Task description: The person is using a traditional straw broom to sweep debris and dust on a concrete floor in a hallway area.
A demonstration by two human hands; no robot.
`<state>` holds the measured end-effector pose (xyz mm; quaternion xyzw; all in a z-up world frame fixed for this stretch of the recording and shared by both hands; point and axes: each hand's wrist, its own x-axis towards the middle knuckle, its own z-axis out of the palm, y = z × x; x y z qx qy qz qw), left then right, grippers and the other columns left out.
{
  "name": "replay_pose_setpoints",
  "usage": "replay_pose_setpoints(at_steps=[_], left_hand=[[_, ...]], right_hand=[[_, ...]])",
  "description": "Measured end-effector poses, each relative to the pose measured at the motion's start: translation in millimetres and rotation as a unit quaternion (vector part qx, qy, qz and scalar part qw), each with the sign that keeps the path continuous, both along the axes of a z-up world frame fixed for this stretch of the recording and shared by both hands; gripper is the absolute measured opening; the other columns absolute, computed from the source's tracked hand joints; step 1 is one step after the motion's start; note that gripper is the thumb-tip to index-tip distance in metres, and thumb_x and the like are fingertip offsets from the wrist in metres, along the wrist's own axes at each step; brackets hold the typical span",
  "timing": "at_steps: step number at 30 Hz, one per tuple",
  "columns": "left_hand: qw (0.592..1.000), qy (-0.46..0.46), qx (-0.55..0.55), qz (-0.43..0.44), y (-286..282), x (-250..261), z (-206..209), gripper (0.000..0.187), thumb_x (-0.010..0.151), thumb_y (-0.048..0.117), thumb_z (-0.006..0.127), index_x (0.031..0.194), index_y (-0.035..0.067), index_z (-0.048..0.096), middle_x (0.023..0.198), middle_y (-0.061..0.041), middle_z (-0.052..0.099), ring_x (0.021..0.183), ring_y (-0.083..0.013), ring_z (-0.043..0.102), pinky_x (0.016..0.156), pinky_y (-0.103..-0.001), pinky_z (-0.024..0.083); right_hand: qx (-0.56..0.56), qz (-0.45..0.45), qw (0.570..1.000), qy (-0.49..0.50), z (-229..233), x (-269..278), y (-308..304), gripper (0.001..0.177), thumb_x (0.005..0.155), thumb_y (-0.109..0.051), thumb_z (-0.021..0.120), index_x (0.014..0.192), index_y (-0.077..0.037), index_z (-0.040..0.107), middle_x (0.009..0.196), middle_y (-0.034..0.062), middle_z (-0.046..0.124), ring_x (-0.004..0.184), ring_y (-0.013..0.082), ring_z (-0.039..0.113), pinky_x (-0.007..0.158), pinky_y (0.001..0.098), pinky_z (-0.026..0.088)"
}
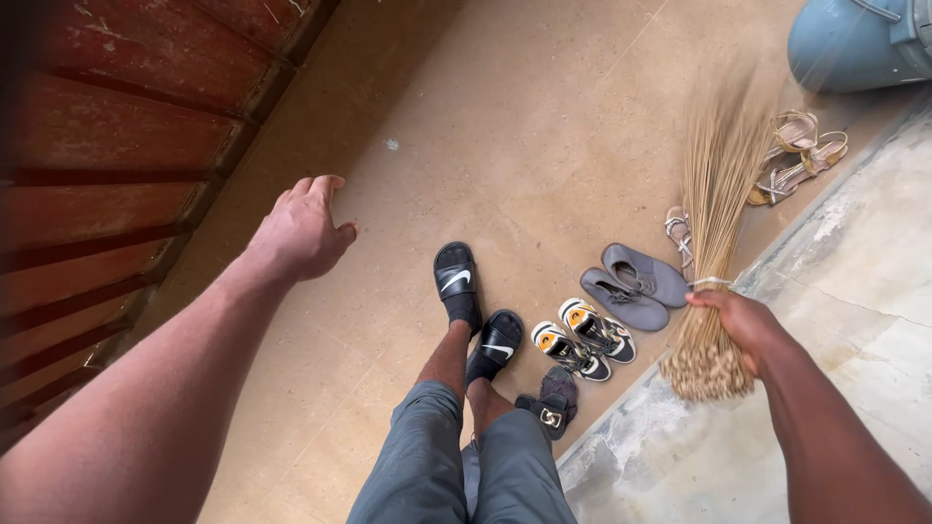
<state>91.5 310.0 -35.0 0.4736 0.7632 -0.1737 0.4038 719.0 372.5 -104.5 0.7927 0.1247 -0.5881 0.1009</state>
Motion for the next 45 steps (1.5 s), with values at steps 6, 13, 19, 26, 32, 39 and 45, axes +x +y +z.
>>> replay_pose_setpoints(at_steps=[6,13,19,26,32,39,45], left_hand=[[1.000,-0.001,0.004,0.013,11.0,-9.8,-7.3,0.081,0.112,0.039,0.073,0.177,0.010,0.035,0.181,-0.018,0.040,0.169,-0.0349,0.038,0.140,-0.055,0.036],[1.000,-0.006,0.000,0.028,42.0,-20.6,7.2,0.081,0.110,0.039,0.074,0.177,0.012,0.036,0.182,-0.017,0.039,0.169,-0.0342,0.038,0.141,-0.055,0.035],[1.000,0.002,0.006,-0.003,59.9,-17.2,9.2,0.080,0.112,0.037,0.072,0.177,0.012,0.035,0.181,-0.017,0.041,0.168,-0.0345,0.039,0.140,-0.056,0.037],[1.000,0.012,0.000,0.008,86.1,15.4,23.3,0.080,0.110,0.038,0.073,0.177,0.014,0.036,0.182,-0.016,0.040,0.168,-0.0336,0.039,0.139,-0.056,0.038],[1.000,0.025,-0.019,0.004,99.2,48.5,21.5,0.083,0.110,0.041,0.073,0.178,0.014,0.034,0.183,-0.016,0.038,0.170,-0.0350,0.037,0.139,-0.058,0.036],[0.999,0.029,-0.009,-0.011,154.4,92.8,34.8,0.082,0.111,0.041,0.072,0.179,0.013,0.034,0.184,-0.017,0.037,0.170,-0.0355,0.037,0.139,-0.059,0.036],[0.999,0.013,0.027,-0.019,190.3,139.6,24.5,0.084,0.111,0.041,0.073,0.178,0.009,0.033,0.183,-0.018,0.038,0.168,-0.0359,0.038,0.139,-0.057,0.036]], right_hand=[[-0.082,0.528,0.845,0.010,-64.3,-114.2,-18.4,0.052,0.099,-0.045,0.082,0.131,-0.005,0.087,0.151,0.0257,0.079,0.140,0.0391,0.077,0.126,0.0501,0.053],[-0.045,0.635,0.769,0.057,21.7,-172.1,-32.6,0.102,0.089,-0.042,0.088,0.172,-0.002,0.044,0.161,0.0207,0.069,0.150,0.0368,0.068,0.125,0.0455,0.054],[0.093,0.436,0.894,-0.052,47.9,-56.8,30.8,0.084,0.093,-0.041,0.088,0.167,-0.018,0.056,0.149,0.0145,0.077,0.140,0.0327,0.072,0.120,0.0524,0.051],[-0.041,0.169,0.985,0.000,-87.8,2.2,71.0,0.063,0.108,-0.041,0.076,0.162,-0.009,0.068,0.136,0.0278,0.072,0.126,0.0471,0.070,0.108,0.0659,0.057],[-0.017,0.493,0.857,0.147,-77.8,-85.8,23.7,0.047,0.091,-0.040,0.084,0.126,-0.011,0.091,0.127,0.0155,0.091,0.119,0.0311,0.083,0.108,0.0454,0.060],[0.027,0.430,0.892,0.135,18.6,6.0,70.7,0.123,0.090,-0.050,0.093,0.182,-0.008,0.023,0.182,0.0174,0.045,0.161,0.0321,0.057,0.135,0.0491,0.040],[0.077,-0.003,0.992,0.104,-2.6,99.6,142.6,0.078,0.101,-0.038,0.077,0.169,-0.003,0.056,0.166,0.0445,0.057,0.144,0.0625,0.059,0.124,0.0757,0.051]])
